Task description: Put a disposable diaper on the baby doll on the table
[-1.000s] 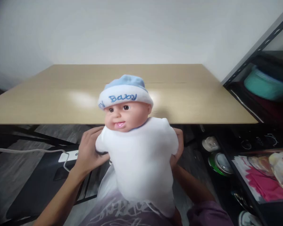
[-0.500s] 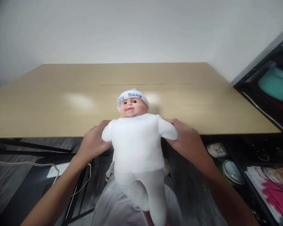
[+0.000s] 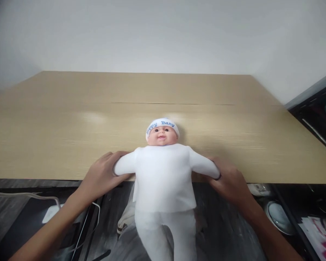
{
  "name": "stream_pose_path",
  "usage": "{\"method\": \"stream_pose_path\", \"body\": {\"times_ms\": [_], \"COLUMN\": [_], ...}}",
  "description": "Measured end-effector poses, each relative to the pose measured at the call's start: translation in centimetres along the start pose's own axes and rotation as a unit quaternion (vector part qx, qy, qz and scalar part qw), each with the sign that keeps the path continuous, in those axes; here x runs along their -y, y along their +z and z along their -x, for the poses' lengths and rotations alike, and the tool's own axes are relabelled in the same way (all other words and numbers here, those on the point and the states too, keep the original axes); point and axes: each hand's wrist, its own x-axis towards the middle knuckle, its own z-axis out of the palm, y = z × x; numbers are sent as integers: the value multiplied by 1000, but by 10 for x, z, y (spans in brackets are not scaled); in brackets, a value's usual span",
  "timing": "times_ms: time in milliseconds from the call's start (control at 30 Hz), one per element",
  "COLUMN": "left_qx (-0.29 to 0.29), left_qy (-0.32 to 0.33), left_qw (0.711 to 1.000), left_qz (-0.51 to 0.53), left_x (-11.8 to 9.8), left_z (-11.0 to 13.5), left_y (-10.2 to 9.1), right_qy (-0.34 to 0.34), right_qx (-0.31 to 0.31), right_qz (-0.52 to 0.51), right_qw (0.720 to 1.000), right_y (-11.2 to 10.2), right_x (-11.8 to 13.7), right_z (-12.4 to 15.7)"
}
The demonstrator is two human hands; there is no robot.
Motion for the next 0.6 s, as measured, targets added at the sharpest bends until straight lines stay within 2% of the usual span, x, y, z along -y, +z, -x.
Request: {"method": "stream_pose_path", "body": {"times_ms": [133,233,400,600], "left_qx": [-24,-17,-3,-33], "left_qy": [-6,-19,-30,-13], "left_qw": [1000,1000,999,999], "left_qz": [-6,2,15,-1], "left_x": [21,32,50,75], "left_z": [-2,-19,-75,-148], "left_y": [-3,-6,-8,-1], "right_qy": [-4,4,-23,-51], "right_qx": [-21,-28,-31,-54], "right_qz": [-4,-3,15,46], "right_qw": [1000,1000,999,996], "right_y": [5,10,11,13], "right_x": [-9,-14,-22,-38], "right_z": [-17,-40,-95,-172]}}
